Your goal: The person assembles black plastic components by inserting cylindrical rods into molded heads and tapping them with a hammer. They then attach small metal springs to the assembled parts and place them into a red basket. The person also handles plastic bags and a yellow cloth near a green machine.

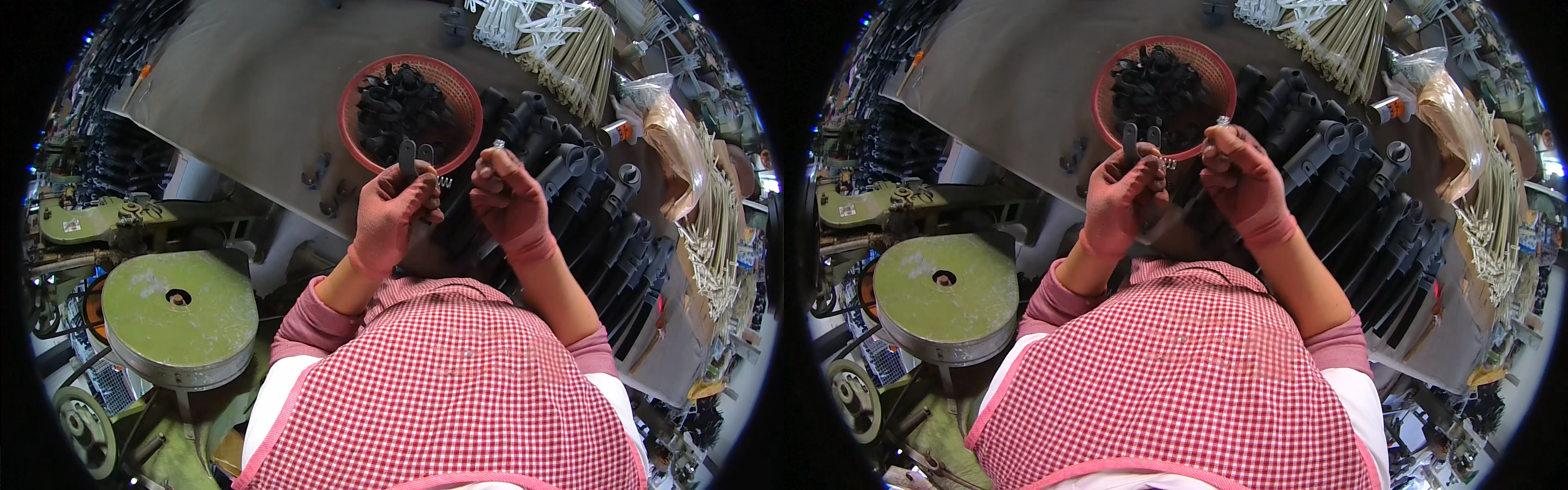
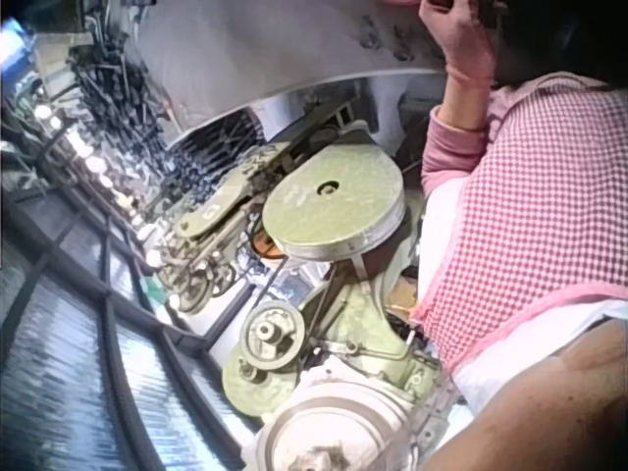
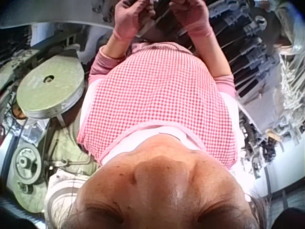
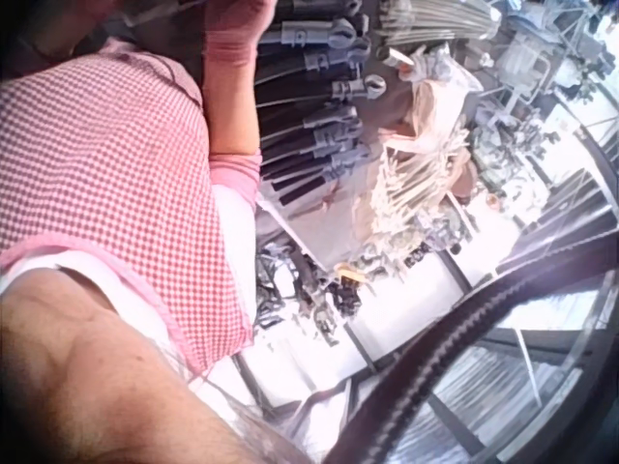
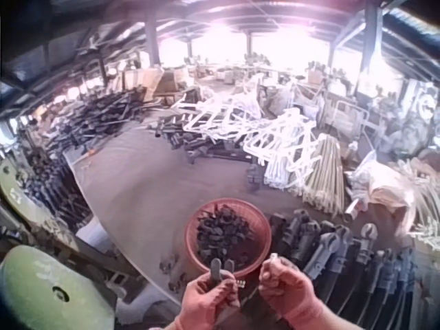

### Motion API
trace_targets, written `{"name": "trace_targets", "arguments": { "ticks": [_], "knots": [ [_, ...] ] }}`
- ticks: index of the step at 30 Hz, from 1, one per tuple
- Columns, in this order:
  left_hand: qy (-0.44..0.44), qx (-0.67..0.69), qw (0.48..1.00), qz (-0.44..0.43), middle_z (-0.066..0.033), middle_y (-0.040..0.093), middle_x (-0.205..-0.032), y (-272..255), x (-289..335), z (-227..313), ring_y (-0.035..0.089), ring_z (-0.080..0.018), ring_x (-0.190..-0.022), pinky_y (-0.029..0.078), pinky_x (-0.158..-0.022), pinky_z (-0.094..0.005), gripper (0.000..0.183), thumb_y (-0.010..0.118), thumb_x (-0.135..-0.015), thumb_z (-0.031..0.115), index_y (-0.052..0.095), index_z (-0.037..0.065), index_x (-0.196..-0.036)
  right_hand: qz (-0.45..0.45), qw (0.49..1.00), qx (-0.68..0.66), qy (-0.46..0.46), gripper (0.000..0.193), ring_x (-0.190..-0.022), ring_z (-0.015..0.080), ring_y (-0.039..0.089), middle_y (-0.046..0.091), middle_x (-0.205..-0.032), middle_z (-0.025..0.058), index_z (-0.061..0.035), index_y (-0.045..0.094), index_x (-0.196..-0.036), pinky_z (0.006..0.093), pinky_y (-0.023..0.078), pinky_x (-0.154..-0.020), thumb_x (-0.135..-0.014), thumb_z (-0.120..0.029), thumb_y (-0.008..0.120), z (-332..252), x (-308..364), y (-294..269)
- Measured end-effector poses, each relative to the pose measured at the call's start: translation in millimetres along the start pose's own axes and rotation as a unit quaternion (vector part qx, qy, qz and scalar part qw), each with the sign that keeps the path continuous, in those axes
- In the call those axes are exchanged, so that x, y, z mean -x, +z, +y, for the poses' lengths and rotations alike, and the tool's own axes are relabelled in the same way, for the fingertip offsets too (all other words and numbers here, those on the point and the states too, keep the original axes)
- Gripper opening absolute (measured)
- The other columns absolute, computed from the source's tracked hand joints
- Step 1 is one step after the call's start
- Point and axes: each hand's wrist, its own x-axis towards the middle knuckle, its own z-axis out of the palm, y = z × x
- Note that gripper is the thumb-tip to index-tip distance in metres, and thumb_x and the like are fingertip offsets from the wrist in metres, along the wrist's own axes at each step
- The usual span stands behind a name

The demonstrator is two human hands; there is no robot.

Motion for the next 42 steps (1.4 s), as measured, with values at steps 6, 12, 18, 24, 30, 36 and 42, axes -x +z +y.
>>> {"name": "trace_targets", "arguments": {
  "ticks": [6, 12, 18, 24, 30, 36, 42],
  "knots": [
    [-0.005, -0.074, 0.997, 0.012, -0.0023, 0.066, -0.089, -1.1, -0.1, -2.1, 0.063, -0.0079, -0.075, 0.060, -0.065, -0.0244, 0.019, 0.063, -0.100, 0.013, 0.066, 0.000, -0.114, -0.104, 0.933, 0.346, 0.009, 0.027, -0.065, 0.0007, 0.051, 0.061, -0.087, -0.0043, -0.0054, 0.064, -0.116, 0.0172, 0.038, -0.053, -0.093, -0.017, 0.073, -2.0, 13.5, -2.2],
    [0.023, -0.111, 0.994, -0.009, -0.0016, 0.064, -0.089, -2.3, -2.3, -16.4, 0.061, -0.0066, -0.073, 0.055, -0.063, -0.0221, 0.028, 0.055, -0.105, 0.018, 0.059, 0.003, -0.128, 0.022, 0.922, 0.379, -0.069, 0.019, -0.063, 0.0002, 0.052, 0.062, -0.078, -0.0056, -0.0038, 0.069, -0.109, 0.0161, 0.039, -0.051, -0.096, -0.016, 0.070, 21.3, 14.3, 6.3],
    [0.025, -0.189, 0.980, -0.064, -0.0005, 0.061, -0.087, -25.9, 7.9, -27.9, 0.056, -0.0044, -0.073, 0.047, -0.061, -0.0188, 0.008, 0.054, -0.105, 0.014, 0.052, 0.008, -0.110, -0.003, 0.888, 0.458, 0.044, 0.023, -0.072, 0.0026, 0.059, 0.068, -0.086, -0.0029, -0.0024, 0.069, -0.113, 0.0176, 0.047, -0.061, -0.094, -0.016, 0.072, 9.9, 11.6, 0.0],
    [0.022, -0.080, 0.995, 0.062, -0.0014, 0.059, -0.094, -54.5, 24.5, -51.6, 0.057, -0.0050, -0.080, 0.049, -0.071, -0.0197, 0.013, 0.052, -0.105, 0.011, 0.049, 0.005, -0.116, -0.091, 0.788, 0.609, -0.017, 0.029, -0.096, 0.0202, 0.068, 0.068, -0.105, 0.0124, 0.0052, 0.063, -0.118, 0.0297, 0.054, -0.082, -0.093, -0.009, 0.068, 56.7, 4.7, -18.6],
    [0.097, -0.074, 0.985, 0.120, -0.0031, 0.057, -0.103, -123.2, 25.9, -60.0, 0.056, -0.0065, -0.085, 0.051, -0.075, -0.0212, 0.028, 0.052, -0.106, 0.012, 0.048, 0.006, -0.132, -0.185, 0.604, 0.763, -0.136, 0.030, -0.088, 0.0380, 0.068, 0.069, -0.099, 0.0185, -0.0054, 0.066, -0.112, 0.0437, 0.055, -0.076, -0.086, -0.021, 0.068, 114.5, -50.9, -17.2],
    [0.210, -0.280, 0.886, 0.305, 0.0009, 0.062, -0.090, -189.1, 11.3, 2.9, 0.053, -0.0034, -0.074, 0.044, -0.063, -0.0189, 0.014, 0.057, -0.103, 0.009, 0.063, 0.006, -0.116, -0.255, 0.174, 0.951, -0.017, 0.034, -0.104, 0.0251, 0.072, 0.070, -0.116, 0.0154, 0.0007, 0.063, -0.124, 0.0364, 0.059, -0.072, -0.093, -0.013, 0.060, 217.2, -182.6, 7.4],
    [0.275, -0.488, 0.798, 0.221, -0.0072, 0.067, -0.093, -168.0, -23.8, 41.9, 0.064, -0.0164, -0.082, 0.052, -0.072, -0.0273, 0.012, 0.064, -0.094, 0.003, 0.067, 0.002, -0.105, -0.204, 0.202, 0.958, 0.008, 0.042, -0.101, 0.0277, 0.070, 0.066, -0.121, 0.0151, -0.0015, 0.063, -0.128, 0.0415, 0.057, -0.072, -0.090, -0.019, 0.067, 255.9, -206.1, 6.1]
  ]
}}
